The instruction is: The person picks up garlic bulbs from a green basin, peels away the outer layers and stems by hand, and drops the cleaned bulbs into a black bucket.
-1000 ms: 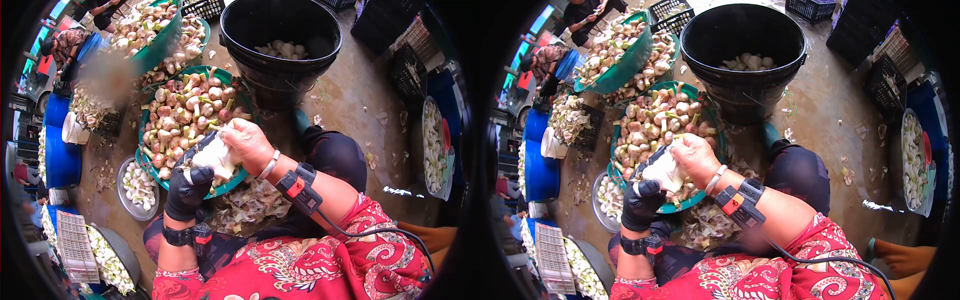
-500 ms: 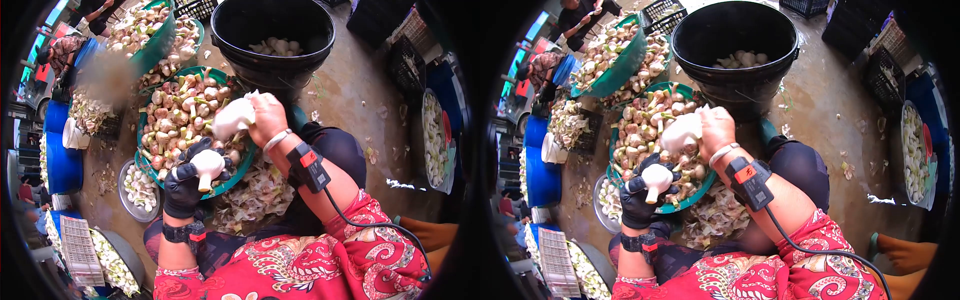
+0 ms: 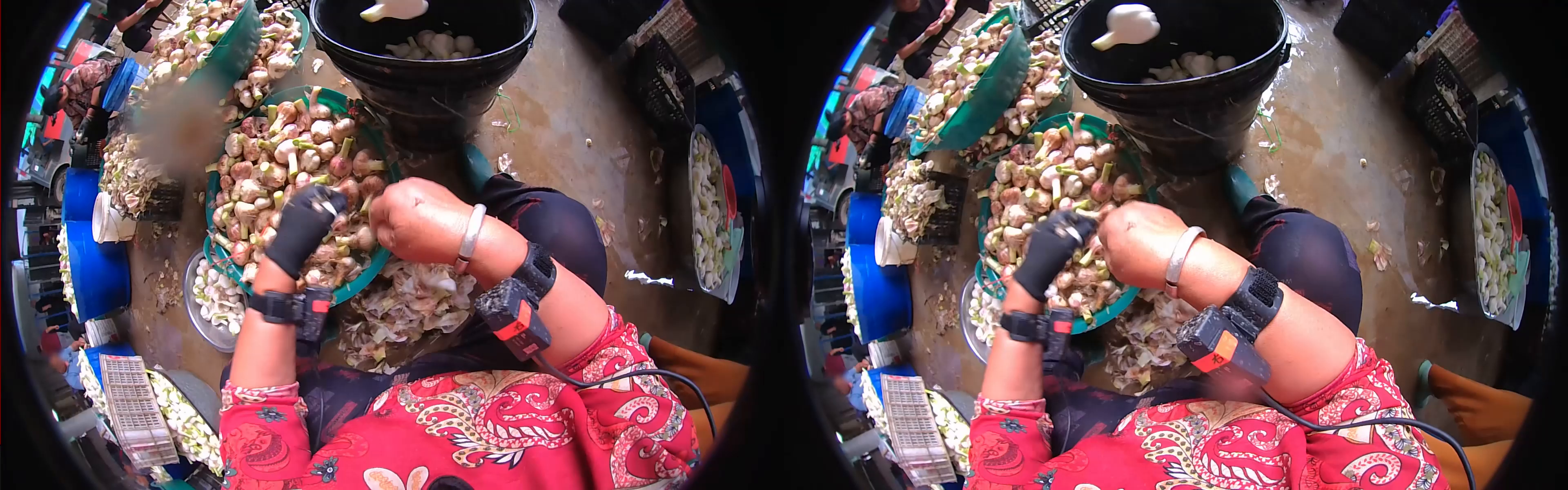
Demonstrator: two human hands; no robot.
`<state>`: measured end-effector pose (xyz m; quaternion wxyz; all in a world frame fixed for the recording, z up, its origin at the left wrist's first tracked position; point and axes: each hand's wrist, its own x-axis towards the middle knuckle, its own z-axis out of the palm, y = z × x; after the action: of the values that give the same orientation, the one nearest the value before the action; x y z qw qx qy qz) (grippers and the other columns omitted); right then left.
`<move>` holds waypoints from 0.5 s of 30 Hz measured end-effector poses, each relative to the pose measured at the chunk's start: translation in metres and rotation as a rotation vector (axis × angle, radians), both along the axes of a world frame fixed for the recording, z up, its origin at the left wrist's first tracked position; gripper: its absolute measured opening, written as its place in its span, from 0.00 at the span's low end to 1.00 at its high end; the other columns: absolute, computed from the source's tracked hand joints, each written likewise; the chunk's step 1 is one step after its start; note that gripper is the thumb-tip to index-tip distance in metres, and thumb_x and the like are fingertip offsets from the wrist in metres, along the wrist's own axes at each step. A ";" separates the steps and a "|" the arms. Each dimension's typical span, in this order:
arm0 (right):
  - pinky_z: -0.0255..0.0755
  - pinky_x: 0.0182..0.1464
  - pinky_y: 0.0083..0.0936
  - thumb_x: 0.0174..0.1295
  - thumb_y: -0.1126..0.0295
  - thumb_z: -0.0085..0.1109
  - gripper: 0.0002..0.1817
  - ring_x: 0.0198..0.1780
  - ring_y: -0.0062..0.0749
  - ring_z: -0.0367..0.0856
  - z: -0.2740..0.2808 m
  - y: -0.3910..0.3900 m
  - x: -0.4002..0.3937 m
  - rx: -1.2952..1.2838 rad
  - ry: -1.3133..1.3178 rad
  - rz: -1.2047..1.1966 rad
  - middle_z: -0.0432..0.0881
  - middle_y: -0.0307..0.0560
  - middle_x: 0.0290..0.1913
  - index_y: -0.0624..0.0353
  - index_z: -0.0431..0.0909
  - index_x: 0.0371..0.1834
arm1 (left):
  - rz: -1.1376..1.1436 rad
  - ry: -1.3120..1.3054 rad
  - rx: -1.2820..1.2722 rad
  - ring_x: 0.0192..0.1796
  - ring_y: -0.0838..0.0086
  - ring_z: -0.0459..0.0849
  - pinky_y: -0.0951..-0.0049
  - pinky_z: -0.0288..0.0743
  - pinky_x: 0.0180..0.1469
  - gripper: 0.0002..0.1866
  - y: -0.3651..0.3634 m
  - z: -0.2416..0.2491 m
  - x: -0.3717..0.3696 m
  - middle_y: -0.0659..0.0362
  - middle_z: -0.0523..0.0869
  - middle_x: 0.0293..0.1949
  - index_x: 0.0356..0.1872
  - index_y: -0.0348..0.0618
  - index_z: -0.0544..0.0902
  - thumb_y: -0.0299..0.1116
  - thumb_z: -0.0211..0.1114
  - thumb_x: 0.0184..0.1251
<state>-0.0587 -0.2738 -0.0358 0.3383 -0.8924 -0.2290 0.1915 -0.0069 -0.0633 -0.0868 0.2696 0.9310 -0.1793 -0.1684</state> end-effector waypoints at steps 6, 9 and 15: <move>0.74 0.41 0.44 0.50 0.71 0.58 0.08 0.37 0.56 0.80 -0.006 0.000 0.007 0.181 -0.225 -0.377 0.81 0.59 0.31 0.62 0.82 0.31 | -0.003 -0.248 0.294 0.52 0.57 0.83 0.60 0.74 0.56 0.22 0.010 -0.165 -0.049 0.49 0.85 0.46 0.52 0.46 0.82 0.39 0.64 0.55; 0.75 0.41 0.41 0.50 0.72 0.57 0.08 0.37 0.55 0.80 -0.006 0.001 0.011 0.225 -0.208 -0.402 0.80 0.59 0.31 0.63 0.81 0.31 | 0.044 0.235 0.517 0.52 0.58 0.83 0.62 0.75 0.55 0.23 0.022 -0.162 -0.038 0.51 0.86 0.46 0.54 0.46 0.81 0.40 0.66 0.56; 0.75 0.45 0.27 0.48 0.77 0.62 0.30 0.40 0.29 0.81 -0.020 0.027 0.019 0.530 0.116 -0.444 0.82 0.49 0.38 0.57 0.73 0.59 | 0.351 0.435 -0.577 0.37 0.80 0.82 0.77 0.79 0.40 0.13 0.034 -0.017 -0.017 0.59 0.86 0.36 0.47 0.34 0.82 0.28 0.61 0.64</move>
<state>-0.0402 -0.2471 -0.0558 0.6040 -0.7893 -0.0515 0.0975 -0.0242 -0.0293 -0.1041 0.5765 0.7761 0.0040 -0.2557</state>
